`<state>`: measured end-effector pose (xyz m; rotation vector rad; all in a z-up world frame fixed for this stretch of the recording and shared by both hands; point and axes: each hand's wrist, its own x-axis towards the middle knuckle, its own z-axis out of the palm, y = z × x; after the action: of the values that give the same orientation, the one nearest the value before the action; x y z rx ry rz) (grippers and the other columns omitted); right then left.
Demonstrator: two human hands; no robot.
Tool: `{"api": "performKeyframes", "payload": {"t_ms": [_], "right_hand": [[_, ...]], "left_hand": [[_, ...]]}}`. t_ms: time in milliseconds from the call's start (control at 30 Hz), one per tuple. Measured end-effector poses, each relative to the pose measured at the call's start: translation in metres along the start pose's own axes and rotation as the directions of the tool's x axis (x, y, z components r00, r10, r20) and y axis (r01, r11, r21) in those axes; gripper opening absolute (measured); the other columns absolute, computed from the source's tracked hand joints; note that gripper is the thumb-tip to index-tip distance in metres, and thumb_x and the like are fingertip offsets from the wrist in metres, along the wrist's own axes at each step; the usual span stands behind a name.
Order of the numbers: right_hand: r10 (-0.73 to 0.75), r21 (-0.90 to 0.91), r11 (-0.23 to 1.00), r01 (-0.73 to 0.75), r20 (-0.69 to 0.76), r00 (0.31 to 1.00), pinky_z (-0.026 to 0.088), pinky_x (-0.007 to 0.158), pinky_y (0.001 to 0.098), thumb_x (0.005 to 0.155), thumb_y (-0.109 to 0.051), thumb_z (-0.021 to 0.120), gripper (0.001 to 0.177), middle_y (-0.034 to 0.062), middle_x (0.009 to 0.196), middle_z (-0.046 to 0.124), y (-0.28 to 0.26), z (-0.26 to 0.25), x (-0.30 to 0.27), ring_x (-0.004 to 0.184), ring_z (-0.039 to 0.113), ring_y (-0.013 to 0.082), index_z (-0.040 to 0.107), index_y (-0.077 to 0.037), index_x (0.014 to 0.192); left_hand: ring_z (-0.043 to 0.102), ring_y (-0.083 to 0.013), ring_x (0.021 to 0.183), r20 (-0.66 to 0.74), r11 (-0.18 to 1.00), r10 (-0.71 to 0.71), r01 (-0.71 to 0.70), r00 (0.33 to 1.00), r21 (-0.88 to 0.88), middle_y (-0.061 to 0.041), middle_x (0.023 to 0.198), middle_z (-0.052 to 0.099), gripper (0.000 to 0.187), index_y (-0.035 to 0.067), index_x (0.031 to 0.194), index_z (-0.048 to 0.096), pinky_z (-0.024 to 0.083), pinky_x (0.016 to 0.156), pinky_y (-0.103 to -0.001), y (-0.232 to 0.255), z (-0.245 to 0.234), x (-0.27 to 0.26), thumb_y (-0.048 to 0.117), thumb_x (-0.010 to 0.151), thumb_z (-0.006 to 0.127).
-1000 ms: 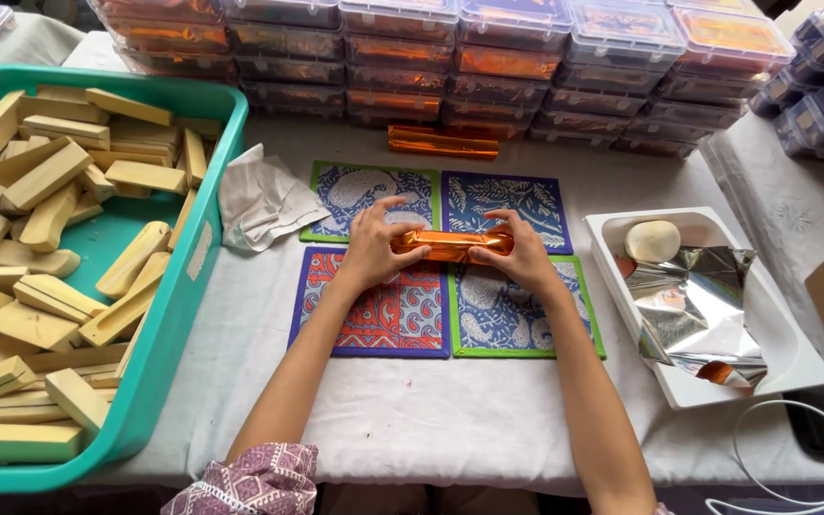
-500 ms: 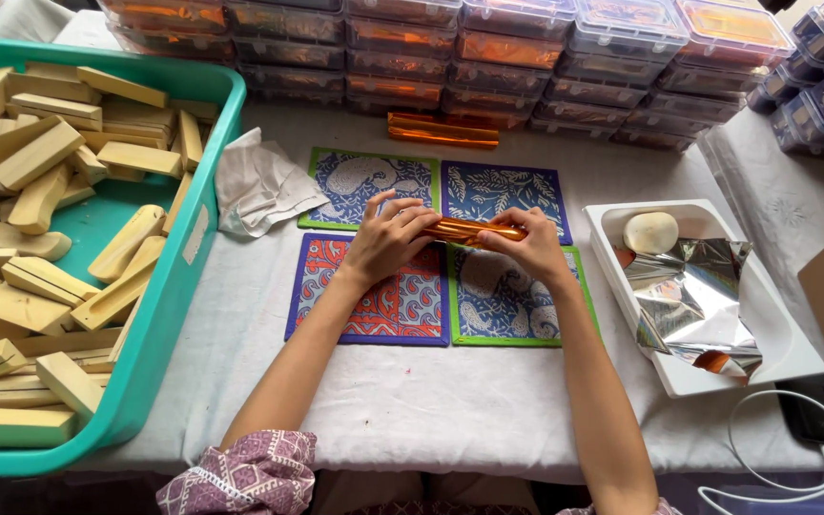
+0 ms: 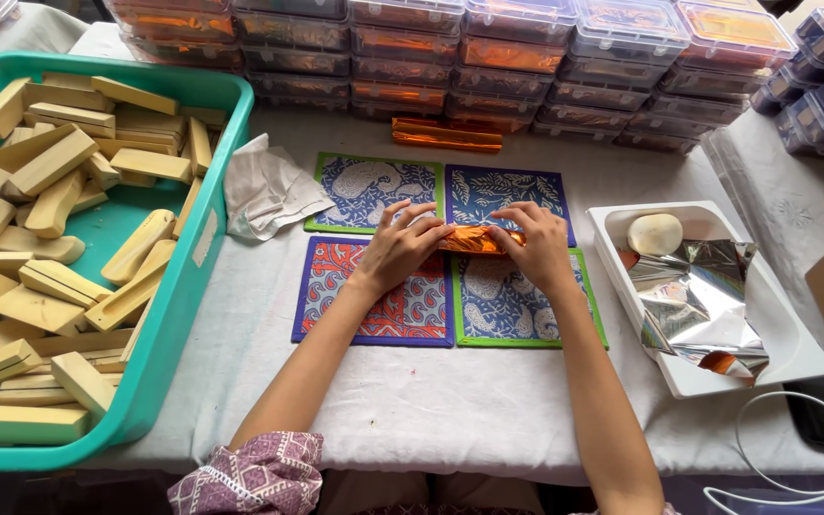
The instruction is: The person picks up small wooden blocks from a green tray and wraps them in shiny orange foil. They also wipe the blocks with a white cloth before wrapping. The wrapped blocks are placed on a stack of similar items.
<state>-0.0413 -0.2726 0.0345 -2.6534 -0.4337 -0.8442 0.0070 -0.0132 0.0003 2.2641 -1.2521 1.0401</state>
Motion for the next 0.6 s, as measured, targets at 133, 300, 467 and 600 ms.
{"api": "performKeyframes", "payload": {"t_ms": [133, 300, 467, 600], "right_hand": [[-0.057, 0.154, 0.986, 0.059, -0.018, 0.998, 0.049, 0.091, 0.0403, 0.093, -0.026, 0.073, 0.018, 0.0033, 0.107, 0.074, -0.005, 0.001, 0.002, 0.098, 0.070, 0.0242, 0.076, -0.013, 0.106], [-0.089, 0.083, 0.993, 0.082, 0.085, 0.992, 0.052, 0.092, 0.0380, 0.086, -0.015, 0.077, 0.006, -0.0005, 0.094, 0.074, -0.011, -0.006, 0.003, 0.089, 0.070, 0.0210, 0.076, -0.013, 0.092], [-0.110, 0.054, 0.993, 0.103, 0.162, 0.981, 0.052, 0.087, 0.0400, 0.073, -0.023, 0.086, 0.026, 0.0036, 0.095, 0.072, -0.029, -0.027, 0.012, 0.088, 0.068, 0.0249, 0.075, -0.009, 0.091], [-0.162, 0.009, 0.987, 0.162, 0.102, 0.982, 0.054, 0.090, 0.0405, 0.073, -0.025, 0.087, 0.030, 0.0021, 0.103, 0.074, -0.017, -0.013, 0.005, 0.095, 0.069, 0.0248, 0.076, -0.009, 0.097]], "left_hand": [[0.057, -0.0169, 0.129, -0.011, 0.999, -0.020, 0.020, 1.000, -0.030, 0.002, 0.120, 0.073, 0.026, 0.018, 0.121, 0.072, 0.033, 0.117, -0.043, 0.002, -0.001, 0.001, 0.026, 0.097, 0.069], [0.068, -0.0136, 0.108, 0.037, 0.994, -0.073, 0.076, 0.997, -0.074, 0.003, 0.114, 0.074, 0.023, 0.017, 0.120, 0.074, 0.032, 0.118, -0.043, 0.003, -0.002, 0.000, 0.024, 0.098, 0.070], [0.073, -0.0104, 0.100, 0.003, 0.998, -0.046, 0.046, 0.999, -0.032, 0.003, 0.111, 0.077, 0.026, 0.018, 0.125, 0.073, 0.028, 0.121, -0.043, 0.004, -0.002, 0.002, 0.024, 0.100, 0.069], [0.073, -0.0078, 0.103, -0.006, 0.997, -0.040, 0.040, 0.999, 0.060, 0.004, 0.113, 0.077, 0.031, 0.020, 0.132, 0.071, 0.025, 0.124, -0.043, -0.001, 0.015, -0.006, 0.026, 0.101, 0.070]]}}
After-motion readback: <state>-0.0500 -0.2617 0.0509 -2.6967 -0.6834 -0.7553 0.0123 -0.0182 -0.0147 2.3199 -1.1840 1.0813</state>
